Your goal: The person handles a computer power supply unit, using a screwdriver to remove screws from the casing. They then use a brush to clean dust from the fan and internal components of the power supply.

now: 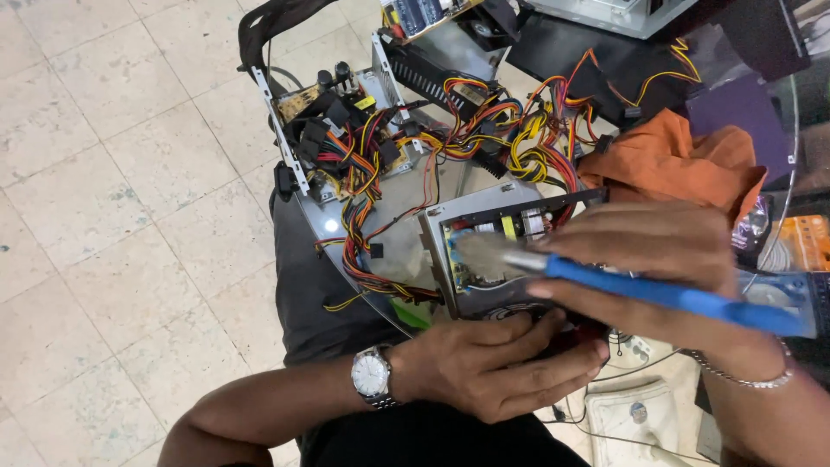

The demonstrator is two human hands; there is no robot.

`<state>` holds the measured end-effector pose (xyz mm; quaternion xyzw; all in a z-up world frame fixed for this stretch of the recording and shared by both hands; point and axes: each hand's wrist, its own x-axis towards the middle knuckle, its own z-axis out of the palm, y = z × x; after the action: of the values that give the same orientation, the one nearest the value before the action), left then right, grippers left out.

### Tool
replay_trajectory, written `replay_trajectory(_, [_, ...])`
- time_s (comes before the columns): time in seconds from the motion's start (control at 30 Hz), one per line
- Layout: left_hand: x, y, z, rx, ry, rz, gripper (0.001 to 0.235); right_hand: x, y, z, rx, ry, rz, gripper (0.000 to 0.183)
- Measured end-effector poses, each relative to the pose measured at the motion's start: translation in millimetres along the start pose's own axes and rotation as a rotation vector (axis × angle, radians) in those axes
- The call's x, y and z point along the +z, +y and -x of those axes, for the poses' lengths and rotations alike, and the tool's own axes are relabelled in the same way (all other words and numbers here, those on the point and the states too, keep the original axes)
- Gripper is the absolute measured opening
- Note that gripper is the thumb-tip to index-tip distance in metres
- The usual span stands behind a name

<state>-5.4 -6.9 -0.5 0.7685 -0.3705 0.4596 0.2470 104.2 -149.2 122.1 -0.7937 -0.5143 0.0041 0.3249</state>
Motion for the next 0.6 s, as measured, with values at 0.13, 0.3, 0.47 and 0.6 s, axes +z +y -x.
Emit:
replay_trajectory(0.13, [0, 5, 1, -0.034, -0.027, 0.024, 0.02, 14, -7, -15, -0.016, -0.241, -0.092, 0.015])
replay_trajectory(0.3, [5, 9, 1, -0.027, 0.018, 0.036, 0.02, 30, -2, -20, -0.043, -0.291, -0.042, 0.023])
replay_trajectory(0.47, [4, 8, 1, -0.013, -0.022, -0.031, 0.023, 43, -3, -27, -0.057, -0.266, -0.046, 0.019])
replay_trajectory(0.6, [7, 10, 1, -0.036, -0.011, -0.044, 0.023, 51, -2, -26, 0.022, -0.353, 0.128, 0.037])
